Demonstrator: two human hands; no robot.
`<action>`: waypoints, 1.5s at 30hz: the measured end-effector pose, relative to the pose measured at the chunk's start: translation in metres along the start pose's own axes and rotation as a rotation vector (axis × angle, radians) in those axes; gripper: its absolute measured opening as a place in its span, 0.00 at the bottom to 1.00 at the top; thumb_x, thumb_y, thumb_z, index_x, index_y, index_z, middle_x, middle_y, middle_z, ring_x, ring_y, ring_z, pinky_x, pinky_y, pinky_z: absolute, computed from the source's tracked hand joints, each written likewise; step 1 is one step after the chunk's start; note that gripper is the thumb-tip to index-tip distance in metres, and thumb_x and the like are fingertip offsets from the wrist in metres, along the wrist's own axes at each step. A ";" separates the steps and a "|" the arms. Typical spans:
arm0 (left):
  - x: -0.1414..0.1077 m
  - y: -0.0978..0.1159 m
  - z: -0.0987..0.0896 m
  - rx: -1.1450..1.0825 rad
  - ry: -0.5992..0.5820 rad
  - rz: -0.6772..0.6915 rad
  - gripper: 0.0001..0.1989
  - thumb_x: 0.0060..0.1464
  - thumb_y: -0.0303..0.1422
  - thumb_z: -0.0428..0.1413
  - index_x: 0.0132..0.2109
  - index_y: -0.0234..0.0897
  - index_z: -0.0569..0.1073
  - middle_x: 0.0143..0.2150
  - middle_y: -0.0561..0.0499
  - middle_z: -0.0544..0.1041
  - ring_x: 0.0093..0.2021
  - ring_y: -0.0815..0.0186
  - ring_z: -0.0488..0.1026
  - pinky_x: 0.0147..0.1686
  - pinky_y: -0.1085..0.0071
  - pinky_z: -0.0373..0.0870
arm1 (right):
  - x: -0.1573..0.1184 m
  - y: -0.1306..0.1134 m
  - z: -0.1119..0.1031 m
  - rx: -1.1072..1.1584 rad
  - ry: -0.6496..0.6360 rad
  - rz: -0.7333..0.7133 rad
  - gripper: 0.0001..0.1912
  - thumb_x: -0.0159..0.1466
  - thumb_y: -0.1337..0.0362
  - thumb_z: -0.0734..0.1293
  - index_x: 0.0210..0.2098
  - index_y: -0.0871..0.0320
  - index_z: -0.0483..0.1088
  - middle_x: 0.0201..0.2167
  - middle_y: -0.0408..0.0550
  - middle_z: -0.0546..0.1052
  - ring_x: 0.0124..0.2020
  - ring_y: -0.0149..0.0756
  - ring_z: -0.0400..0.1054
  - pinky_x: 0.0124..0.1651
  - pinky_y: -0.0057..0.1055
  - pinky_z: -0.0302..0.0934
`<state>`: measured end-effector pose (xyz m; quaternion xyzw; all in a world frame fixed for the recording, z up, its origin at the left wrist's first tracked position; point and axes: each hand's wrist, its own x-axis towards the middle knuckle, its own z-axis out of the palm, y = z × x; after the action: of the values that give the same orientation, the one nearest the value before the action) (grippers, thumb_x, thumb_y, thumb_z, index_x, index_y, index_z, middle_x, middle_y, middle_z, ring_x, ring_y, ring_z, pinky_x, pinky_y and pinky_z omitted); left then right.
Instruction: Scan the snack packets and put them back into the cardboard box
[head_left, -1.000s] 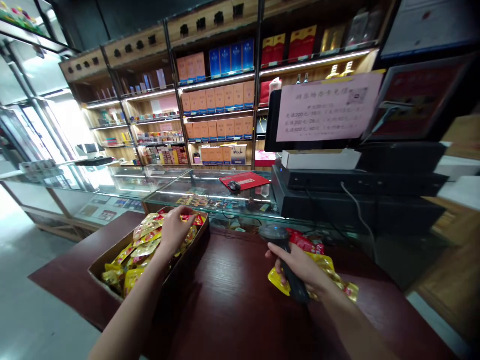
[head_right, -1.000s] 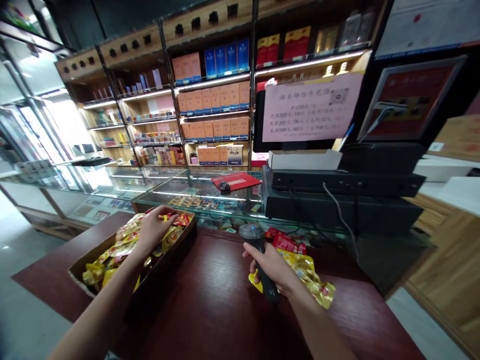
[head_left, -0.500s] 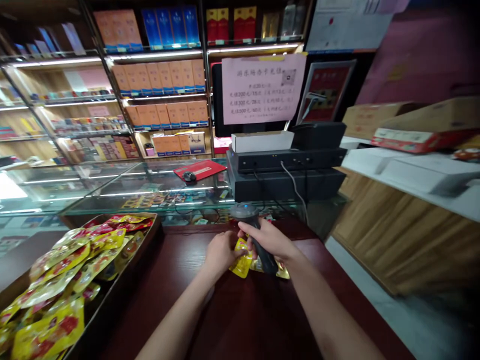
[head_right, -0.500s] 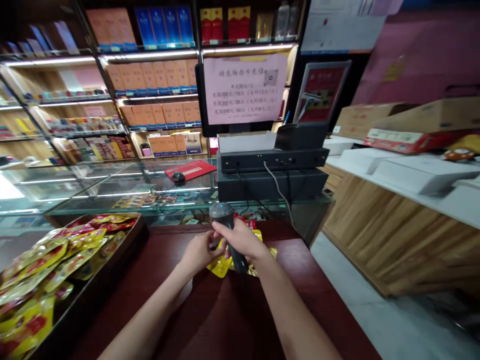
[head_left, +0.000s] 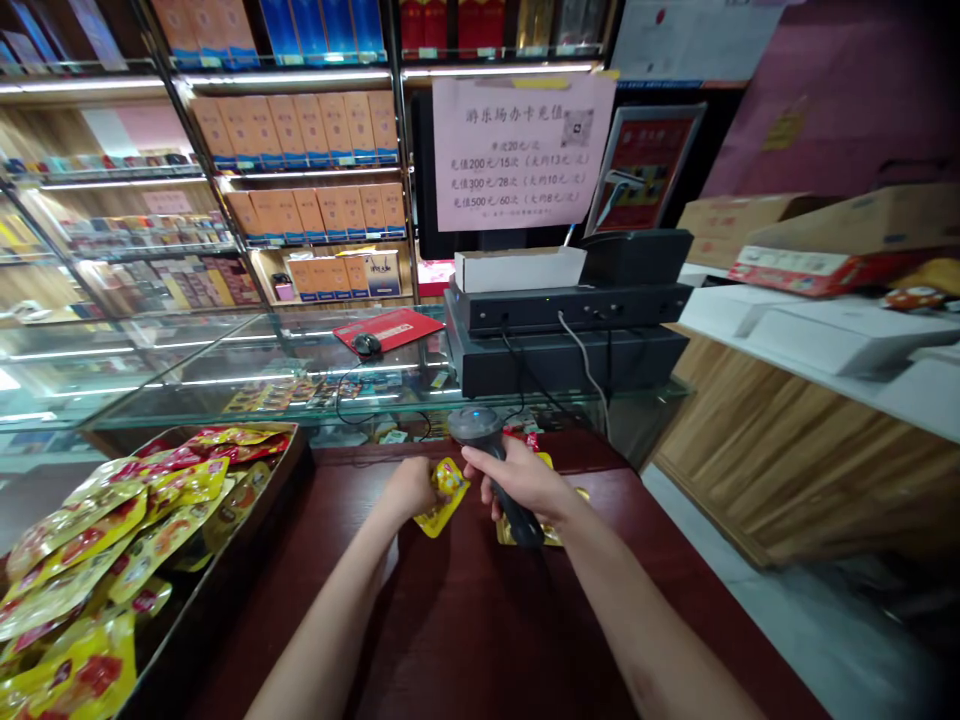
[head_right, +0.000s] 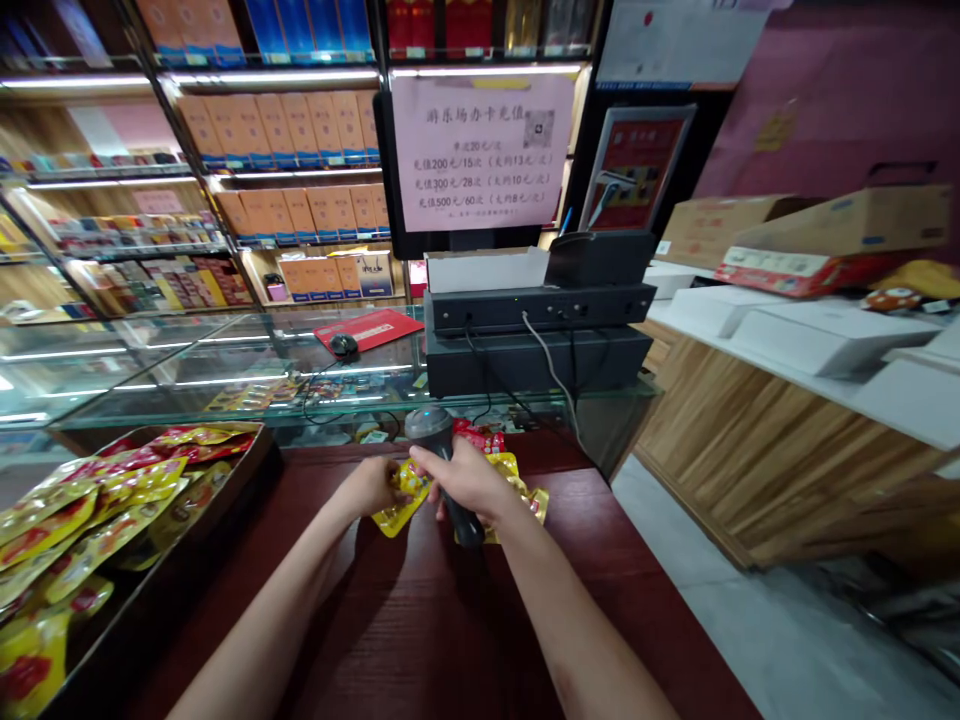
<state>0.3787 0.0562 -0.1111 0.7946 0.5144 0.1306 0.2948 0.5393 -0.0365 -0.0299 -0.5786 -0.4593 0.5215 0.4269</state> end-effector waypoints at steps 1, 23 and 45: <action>0.002 -0.006 -0.007 -0.003 0.025 -0.008 0.12 0.34 0.32 0.65 0.31 0.38 0.75 0.29 0.47 0.78 0.32 0.58 0.75 0.33 0.68 0.66 | 0.000 -0.001 0.003 -0.003 -0.001 0.001 0.11 0.62 0.57 0.67 0.33 0.58 0.63 0.31 0.44 0.73 0.15 0.23 0.63 0.12 0.22 0.62; 0.009 -0.009 -0.016 -0.814 0.056 -0.109 0.23 0.30 0.34 0.69 0.34 0.34 0.68 0.26 0.54 0.74 0.25 0.69 0.71 0.25 0.74 0.67 | 0.007 0.014 0.019 -0.009 -0.098 0.076 0.13 0.64 0.55 0.64 0.30 0.58 0.62 0.14 0.37 0.69 0.09 0.26 0.62 0.12 0.21 0.59; -0.068 -0.049 -0.105 -0.255 0.505 -0.014 0.16 0.43 0.40 0.61 0.38 0.38 0.71 0.34 0.51 0.78 0.32 0.63 0.75 0.31 0.71 0.68 | -0.003 0.004 0.023 -0.003 -0.108 0.004 0.13 0.62 0.56 0.66 0.35 0.60 0.65 0.31 0.46 0.75 0.15 0.24 0.66 0.12 0.22 0.61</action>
<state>0.2585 0.0449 -0.0509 0.6898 0.5564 0.3862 0.2559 0.5163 -0.0397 -0.0356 -0.5510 -0.4815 0.5522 0.3995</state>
